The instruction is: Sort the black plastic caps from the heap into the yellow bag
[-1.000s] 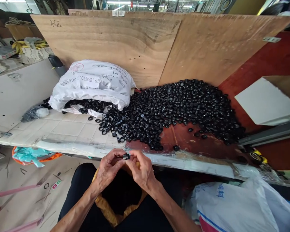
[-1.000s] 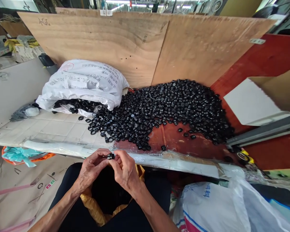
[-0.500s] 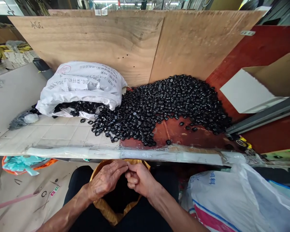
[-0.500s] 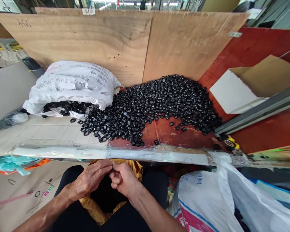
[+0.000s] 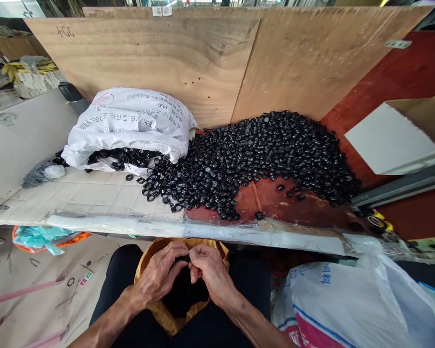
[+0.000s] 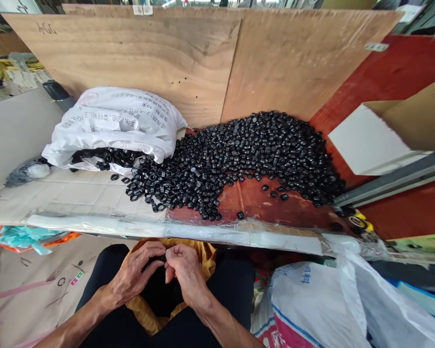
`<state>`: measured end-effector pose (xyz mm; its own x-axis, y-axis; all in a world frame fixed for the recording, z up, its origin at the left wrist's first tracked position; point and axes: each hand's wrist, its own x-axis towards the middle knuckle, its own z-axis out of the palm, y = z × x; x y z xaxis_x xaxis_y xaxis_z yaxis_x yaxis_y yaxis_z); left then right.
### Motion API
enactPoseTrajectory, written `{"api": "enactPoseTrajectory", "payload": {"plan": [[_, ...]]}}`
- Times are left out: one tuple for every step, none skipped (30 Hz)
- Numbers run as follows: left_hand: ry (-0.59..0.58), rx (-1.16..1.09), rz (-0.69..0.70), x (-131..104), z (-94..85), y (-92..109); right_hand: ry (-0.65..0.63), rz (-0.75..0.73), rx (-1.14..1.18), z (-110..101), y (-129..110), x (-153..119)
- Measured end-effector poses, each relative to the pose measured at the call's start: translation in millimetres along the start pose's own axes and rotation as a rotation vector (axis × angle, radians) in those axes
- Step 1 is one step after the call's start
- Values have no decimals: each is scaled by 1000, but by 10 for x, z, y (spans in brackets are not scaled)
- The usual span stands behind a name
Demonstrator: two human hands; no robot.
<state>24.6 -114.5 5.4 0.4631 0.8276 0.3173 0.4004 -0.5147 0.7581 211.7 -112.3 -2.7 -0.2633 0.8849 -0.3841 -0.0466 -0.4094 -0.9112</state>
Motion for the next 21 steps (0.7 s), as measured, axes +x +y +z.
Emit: {"api": "enactPoseTrajectory", "payload": {"plan": [[-80,2,7,18,-83,25,9,-32,-96,-49,-16,-5],[-138,-1,-15,56,-171,45,66,-119,-232,-125,-43,-3],[-137,8,-59,113,-256,52,173,-249,-386,-223,-81,9],[-59,31,-116,187,-331,40,317,-399,-545,-338,-127,36],[70,62,-190,275,-388,3,467,-534,-690,-461,-177,78],[215,97,-252,370,-426,-56,589,-618,-818,-582,-225,134],[333,128,-290,467,-442,-136,656,-649,-942,-691,-268,203],[382,150,-318,561,-441,-228,684,-650,-1056,-780,-303,278],[375,172,-331,645,-426,-325,692,-639,-1153,-845,-326,352],[355,207,-333,714,-403,-418,688,-624,-1229,-883,-338,421],[338,244,-329,766,-376,-499,681,-617,-1282,-898,-341,478],[328,270,-324,798,-350,-563,672,-620,-1316,-894,-336,521],[331,278,-323,813,-327,-607,661,-634,-1335,-878,-328,549],[341,258,-330,811,-310,-631,648,-654,-1346,-856,-317,565],[352,207,-345,798,-300,-637,635,-674,-1352,-835,-308,573],[364,124,-365,778,-296,-628,625,-690,-1355,-819,-299,576],[385,12,-386,756,-298,-608,618,-698,-1354,-811,-290,579],[413,-122,-404,735,-304,-581,616,-704,-1346,-813,-282,584],[442,-268,-415,719,-312,-552,614,-714,-1331,-822,-274,592],[466,-412,-419,710,-320,-522,607,-735,-1308,-836,-266,602],[484,-540,-420,706,-326,-495,595,-770,-1276,-852,-258,612]]}}
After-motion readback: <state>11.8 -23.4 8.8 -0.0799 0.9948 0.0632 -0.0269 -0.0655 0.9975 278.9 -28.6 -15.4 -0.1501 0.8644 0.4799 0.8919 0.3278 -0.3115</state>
